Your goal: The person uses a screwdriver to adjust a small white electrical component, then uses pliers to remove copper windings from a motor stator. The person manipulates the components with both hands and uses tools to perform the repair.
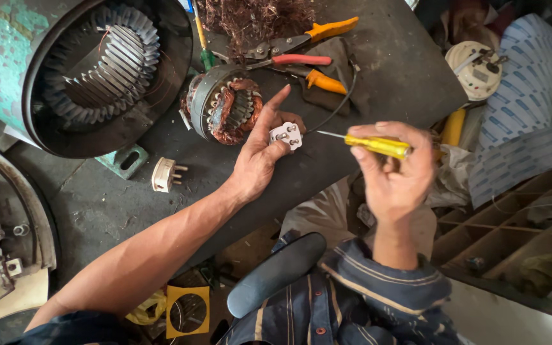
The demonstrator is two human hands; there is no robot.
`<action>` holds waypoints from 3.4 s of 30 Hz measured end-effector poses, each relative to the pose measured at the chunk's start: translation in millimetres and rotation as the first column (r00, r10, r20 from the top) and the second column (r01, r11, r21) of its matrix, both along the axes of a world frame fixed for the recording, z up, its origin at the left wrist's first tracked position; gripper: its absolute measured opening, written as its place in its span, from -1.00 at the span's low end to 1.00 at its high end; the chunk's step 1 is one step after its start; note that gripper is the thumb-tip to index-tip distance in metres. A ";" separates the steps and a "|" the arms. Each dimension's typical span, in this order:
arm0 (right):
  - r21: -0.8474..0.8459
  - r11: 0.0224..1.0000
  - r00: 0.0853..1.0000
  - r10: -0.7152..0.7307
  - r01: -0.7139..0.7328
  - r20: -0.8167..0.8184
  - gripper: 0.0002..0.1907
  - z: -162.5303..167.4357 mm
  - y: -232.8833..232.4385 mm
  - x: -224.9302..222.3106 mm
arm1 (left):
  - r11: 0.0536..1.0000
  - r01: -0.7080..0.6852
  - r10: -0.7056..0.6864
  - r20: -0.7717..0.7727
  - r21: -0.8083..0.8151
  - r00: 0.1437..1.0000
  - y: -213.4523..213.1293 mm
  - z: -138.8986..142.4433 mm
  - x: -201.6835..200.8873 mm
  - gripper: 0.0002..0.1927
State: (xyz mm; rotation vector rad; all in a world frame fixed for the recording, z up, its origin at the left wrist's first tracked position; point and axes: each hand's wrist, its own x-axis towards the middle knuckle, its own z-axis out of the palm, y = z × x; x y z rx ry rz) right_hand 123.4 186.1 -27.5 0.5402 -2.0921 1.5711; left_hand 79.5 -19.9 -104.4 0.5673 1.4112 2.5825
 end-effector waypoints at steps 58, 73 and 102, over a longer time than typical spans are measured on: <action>0.417 0.908 0.996 0.008 0.031 -0.092 -0.39 24.6 -43.6 -32.8 | 1.000 0.011 -0.011 0.034 -0.005 0.999 1.7 2.4 0.3 -0.04; 0.326 0.945 0.999 0.035 -0.025 -0.024 -0.40 21.3 -42.9 -31.7 | 0.999 -0.004 0.005 0.013 -0.040 1.000 0.5 1.2 -1.3 -0.03; 0.349 0.935 0.998 0.039 -0.057 0.058 -0.49 26.6 -38.9 -42.2 | 1.000 0.003 -0.002 0.057 -0.007 0.998 0.8 -5.9 -1.8 -0.03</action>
